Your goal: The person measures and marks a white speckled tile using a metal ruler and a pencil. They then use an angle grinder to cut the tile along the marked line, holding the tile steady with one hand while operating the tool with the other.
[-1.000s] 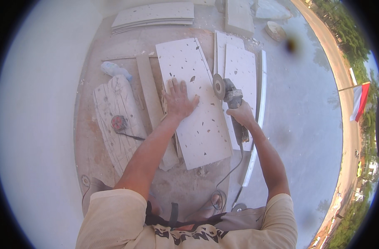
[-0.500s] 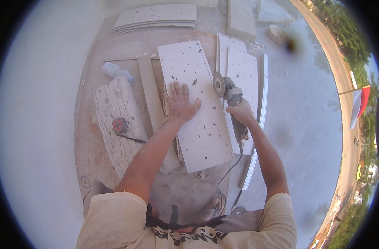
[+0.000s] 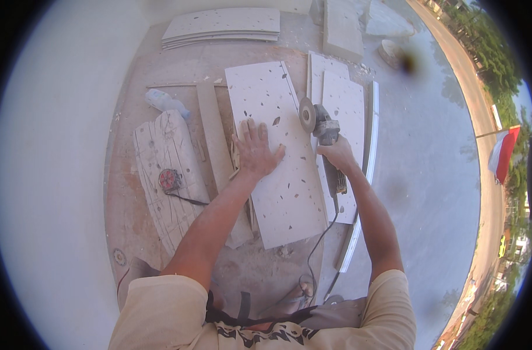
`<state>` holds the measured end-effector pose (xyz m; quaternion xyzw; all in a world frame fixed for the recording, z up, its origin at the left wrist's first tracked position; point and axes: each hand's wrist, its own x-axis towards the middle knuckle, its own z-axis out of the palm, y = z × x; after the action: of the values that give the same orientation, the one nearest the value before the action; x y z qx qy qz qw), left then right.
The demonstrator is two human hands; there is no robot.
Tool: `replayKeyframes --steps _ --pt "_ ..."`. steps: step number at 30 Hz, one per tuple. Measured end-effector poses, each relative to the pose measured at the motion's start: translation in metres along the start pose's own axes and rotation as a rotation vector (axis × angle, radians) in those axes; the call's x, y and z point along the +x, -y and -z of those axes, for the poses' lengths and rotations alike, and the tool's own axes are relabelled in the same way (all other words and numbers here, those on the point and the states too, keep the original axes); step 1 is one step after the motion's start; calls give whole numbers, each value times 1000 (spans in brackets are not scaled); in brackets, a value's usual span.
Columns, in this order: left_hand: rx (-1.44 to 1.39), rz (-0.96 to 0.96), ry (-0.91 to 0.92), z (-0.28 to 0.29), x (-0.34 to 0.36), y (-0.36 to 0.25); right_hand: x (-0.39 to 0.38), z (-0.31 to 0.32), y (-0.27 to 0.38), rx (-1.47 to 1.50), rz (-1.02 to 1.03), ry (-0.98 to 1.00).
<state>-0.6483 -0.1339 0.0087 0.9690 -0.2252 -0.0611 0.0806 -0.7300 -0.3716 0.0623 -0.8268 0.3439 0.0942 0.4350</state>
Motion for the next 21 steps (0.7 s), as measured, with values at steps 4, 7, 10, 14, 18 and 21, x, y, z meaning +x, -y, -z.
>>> replayKeyframes --steps 4,7,10,14,18,21 --pt "-4 -14 -19 0 -1 0 4 0 4 -15 -7 -13" --pt "-12 -20 -35 -1 -1 2 7 -2 5 -15 31 -25" --pt "2 -14 -47 -4 1 3 13 -2 9 0 16 -15" --pt "-2 -17 -64 -6 0 3 16 -3 15 -12 10 -27" --pt "-19 -15 -65 -4 2 2 22 -4 18 -7 28 -35" --pt "-18 -16 -60 -3 2 2 28 -5 18 -4 29 -27"
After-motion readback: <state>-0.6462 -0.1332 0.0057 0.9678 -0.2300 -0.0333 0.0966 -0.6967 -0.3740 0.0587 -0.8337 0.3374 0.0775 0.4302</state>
